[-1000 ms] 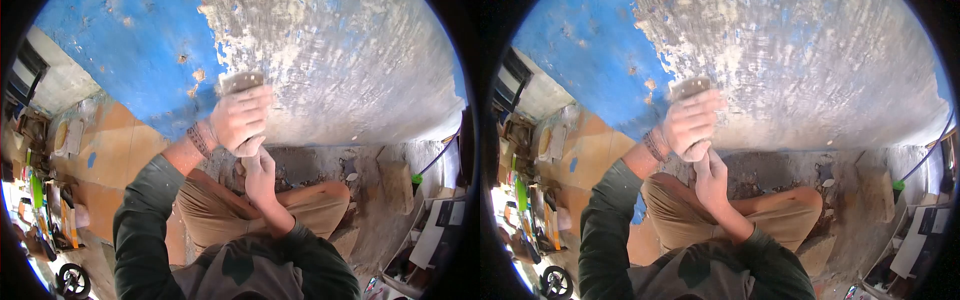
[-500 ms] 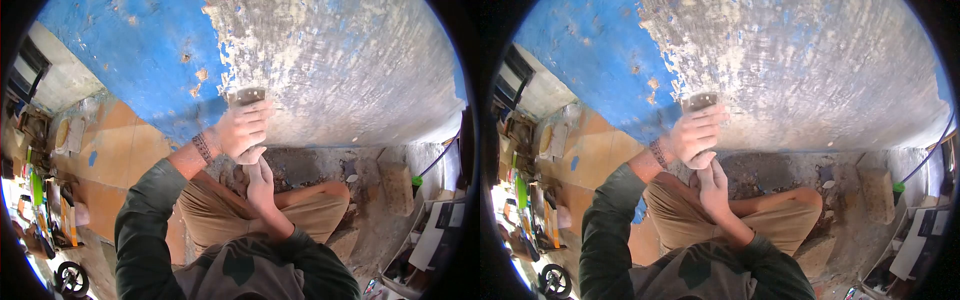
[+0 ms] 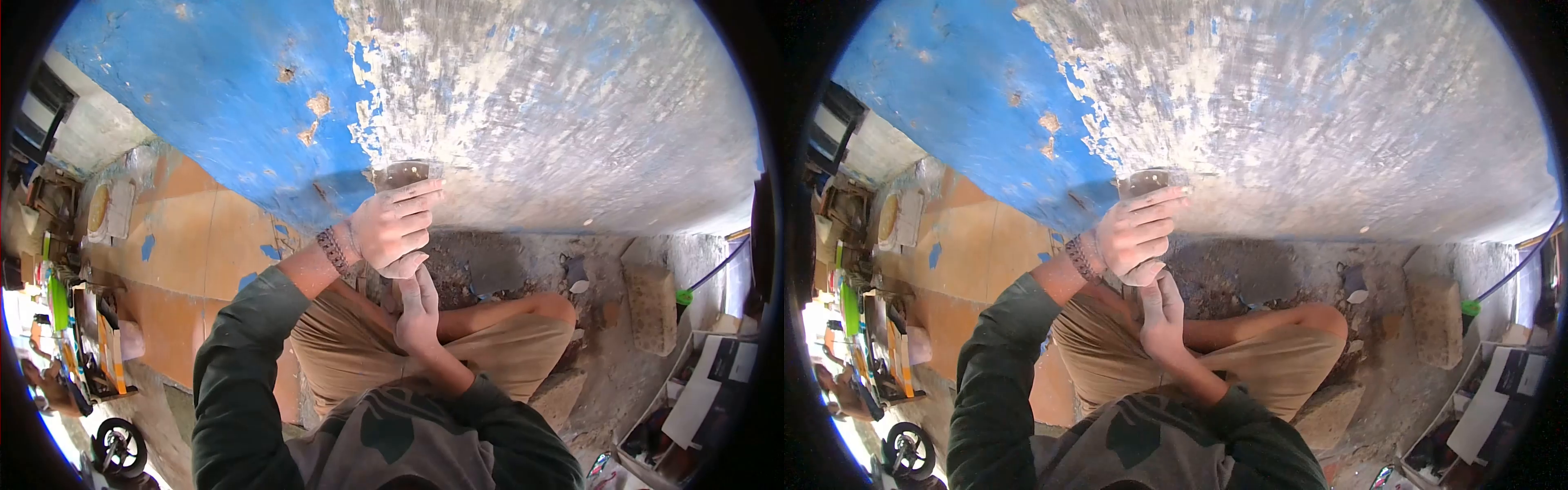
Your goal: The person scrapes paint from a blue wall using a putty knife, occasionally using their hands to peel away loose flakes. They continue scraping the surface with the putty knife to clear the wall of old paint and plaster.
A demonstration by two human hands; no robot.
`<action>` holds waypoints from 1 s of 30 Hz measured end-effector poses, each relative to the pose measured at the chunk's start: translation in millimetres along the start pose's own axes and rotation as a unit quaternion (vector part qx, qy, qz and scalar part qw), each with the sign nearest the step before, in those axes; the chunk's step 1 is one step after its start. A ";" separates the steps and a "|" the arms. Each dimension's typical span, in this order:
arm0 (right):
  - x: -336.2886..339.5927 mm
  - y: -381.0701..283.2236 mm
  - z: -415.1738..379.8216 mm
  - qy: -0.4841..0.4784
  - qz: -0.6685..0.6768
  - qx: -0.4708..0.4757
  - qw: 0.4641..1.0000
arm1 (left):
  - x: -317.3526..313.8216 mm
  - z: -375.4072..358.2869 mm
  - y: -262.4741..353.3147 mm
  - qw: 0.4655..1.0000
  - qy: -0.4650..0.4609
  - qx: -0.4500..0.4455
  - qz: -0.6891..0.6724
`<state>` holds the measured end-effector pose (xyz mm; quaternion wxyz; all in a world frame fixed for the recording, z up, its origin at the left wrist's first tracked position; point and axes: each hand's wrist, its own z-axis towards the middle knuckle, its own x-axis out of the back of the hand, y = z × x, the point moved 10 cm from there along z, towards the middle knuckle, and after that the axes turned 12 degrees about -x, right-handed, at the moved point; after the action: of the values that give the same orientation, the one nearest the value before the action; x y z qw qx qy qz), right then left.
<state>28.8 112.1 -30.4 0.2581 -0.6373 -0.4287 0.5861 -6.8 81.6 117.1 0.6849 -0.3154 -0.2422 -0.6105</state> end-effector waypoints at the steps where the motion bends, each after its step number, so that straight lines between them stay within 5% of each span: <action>1: 2.4 2.4 0.3 0.002 0.000 -0.004 1.000 | -0.8 -1.3 0.2 1.000 0.000 0.004 -0.003; 7: 10.1 4.7 17.2 -0.065 0.013 -0.041 0.997 | -15.2 -3.4 -1.8 0.998 -0.038 -0.006 0.053; 30: 6.6 -20.7 16.1 -0.020 -0.026 -0.007 0.999 | 1.5 12.7 -10.2 0.993 0.003 -0.051 0.109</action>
<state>7.8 125.3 -19.5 0.2597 -0.6158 -0.4542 0.5891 -15.9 89.2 128.2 0.7310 -0.3725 -0.1733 -0.5449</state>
